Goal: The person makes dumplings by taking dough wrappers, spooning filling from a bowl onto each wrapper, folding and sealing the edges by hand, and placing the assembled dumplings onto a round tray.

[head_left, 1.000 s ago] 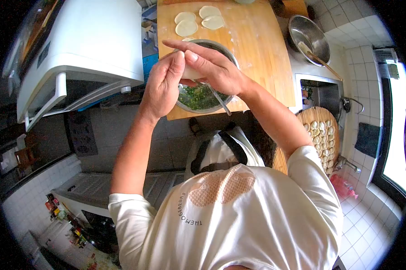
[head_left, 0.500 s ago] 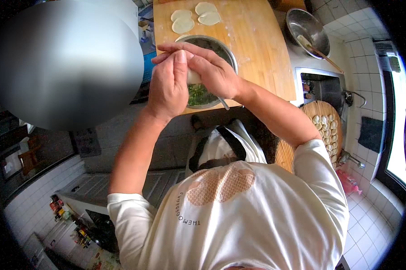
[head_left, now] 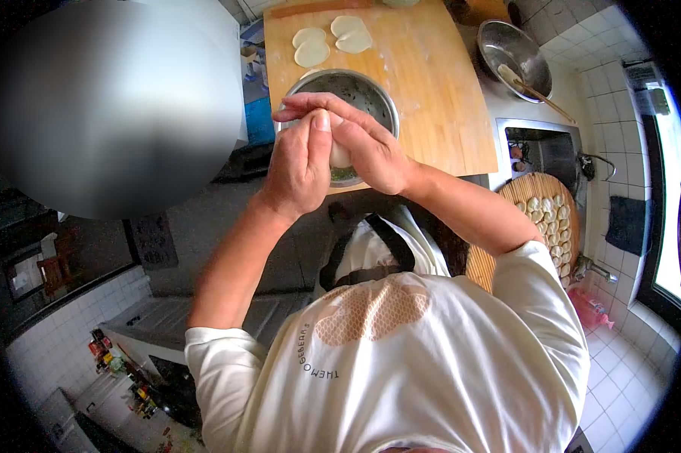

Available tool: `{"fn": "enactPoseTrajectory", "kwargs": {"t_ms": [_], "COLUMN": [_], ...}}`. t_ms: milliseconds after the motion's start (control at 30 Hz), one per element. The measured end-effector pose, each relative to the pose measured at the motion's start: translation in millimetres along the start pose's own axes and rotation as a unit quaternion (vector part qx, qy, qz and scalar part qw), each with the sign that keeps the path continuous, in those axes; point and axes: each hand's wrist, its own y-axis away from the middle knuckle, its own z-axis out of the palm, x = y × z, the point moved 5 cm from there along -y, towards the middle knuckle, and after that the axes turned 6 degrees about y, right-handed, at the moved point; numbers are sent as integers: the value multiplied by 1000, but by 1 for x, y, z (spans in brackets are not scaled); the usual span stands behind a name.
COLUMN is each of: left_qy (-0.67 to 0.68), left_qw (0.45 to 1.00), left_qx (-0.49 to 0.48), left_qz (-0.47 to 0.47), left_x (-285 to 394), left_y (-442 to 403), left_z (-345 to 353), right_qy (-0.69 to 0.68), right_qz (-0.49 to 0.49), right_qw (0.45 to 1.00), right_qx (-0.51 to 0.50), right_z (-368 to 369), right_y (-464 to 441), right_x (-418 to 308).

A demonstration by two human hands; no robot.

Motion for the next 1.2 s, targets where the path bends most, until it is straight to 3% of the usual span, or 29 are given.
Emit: {"fn": "enactPoseTrajectory", "kwargs": {"t_ms": [100, 133, 233, 267, 300, 333, 367, 400, 467, 533, 567, 633, 667, 733, 900, 1067, 1200], "left_qy": [-16, -31, 46, 158, 154, 329, 493, 504, 485, 442, 364, 483, 485, 646, 614, 592, 584], "left_qw": [1000, 998, 999, 982, 983, 928, 835, 822, 834, 855, 904, 843, 841, 712, 727, 755, 757], "left_qx": [7, -17, 14, -7, -6, -24, -43, -55, -44, -25, -15, 35, 39, 102, 115, 111, 115], "left_qz": [-9, -56, -9, -105, -96, -171, -240, -259, -260, -271, -222, -235, -236, -257, -283, -260, -268], "left_x": [-4, -9, -8, -21, -20, -24, -27, -30, -31, -29, -23, -24, -24, -28, -40, -46, -45], "left_y": [11, 14, 15, 18, 18, 22, 26, 26, 26, 25, 23, 24, 24, 26, 35, 39, 40], "left_z": [6, 7, 2, 3, 1, 5, 11, 10, 10, 14, 14, 20, 21, 25, 28, 28, 30], "right_qy": [78, 79, 64, 55, 45, 50, 55, 57, 60, 264, 266, 295, 296, 344, 356, 350, 355], "right_qz": [-24, -20, 9, 102, 193, 183, 174, 156, 140, 131, 131, 144, 147, 34, 88, -18, -43], "right_qw": [997, 997, 998, 993, 980, 981, 982, 985, 987, 952, 952, 936, 936, 930, 928, 935, 933], "right_qx": [-2, 4, 0, 18, 34, 36, 39, 50, 60, 81, 79, 123, 119, 126, 73, 50, 37], "right_z": [2, 4, 5, 2, -2, -7, -11, -12, -11, -12, -9, -6, -7, -6, -6, -8, -11], "right_y": [10, 14, 16, 18, 19, 19, 19, 21, 24, 26, 26, 28, 29, 30, 36, 38, 38], "right_x": [4, 6, 6, 7, 10, 3, -4, -2, 1, -4, -4, -2, 5, 5, 0, 2, 9]}}
